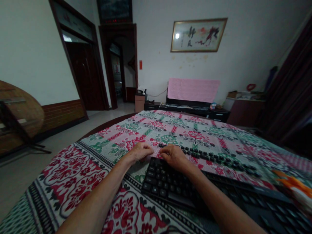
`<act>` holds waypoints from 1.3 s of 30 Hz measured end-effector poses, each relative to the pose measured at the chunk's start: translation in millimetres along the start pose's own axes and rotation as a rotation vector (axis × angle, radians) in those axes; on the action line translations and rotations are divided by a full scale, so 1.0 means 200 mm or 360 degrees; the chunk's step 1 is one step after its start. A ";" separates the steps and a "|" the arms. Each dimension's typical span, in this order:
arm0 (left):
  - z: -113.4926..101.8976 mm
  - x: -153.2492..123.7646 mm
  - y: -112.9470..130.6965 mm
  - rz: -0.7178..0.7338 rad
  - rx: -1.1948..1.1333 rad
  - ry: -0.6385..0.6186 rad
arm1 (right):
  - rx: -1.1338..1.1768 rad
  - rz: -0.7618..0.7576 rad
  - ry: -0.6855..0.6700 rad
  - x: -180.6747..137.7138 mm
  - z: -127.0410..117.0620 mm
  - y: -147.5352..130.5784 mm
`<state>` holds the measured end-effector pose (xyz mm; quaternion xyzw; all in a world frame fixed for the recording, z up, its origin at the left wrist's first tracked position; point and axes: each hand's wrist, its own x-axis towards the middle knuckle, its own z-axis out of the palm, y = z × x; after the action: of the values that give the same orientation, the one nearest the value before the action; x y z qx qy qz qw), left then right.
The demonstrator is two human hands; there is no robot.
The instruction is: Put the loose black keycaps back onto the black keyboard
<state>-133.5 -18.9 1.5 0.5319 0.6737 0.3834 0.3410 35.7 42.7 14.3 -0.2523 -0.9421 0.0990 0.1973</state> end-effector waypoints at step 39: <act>0.07 -0.03 0.10 -0.0102 -0.0786 -0.0215 | 0.0536 -0.0001 0.0344 -0.07 -0.01 -0.05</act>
<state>-110.9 -19.8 13.1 0.4352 0.5519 0.4889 0.5168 43.6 27.4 13.9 -0.2245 -0.8857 0.2274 0.3369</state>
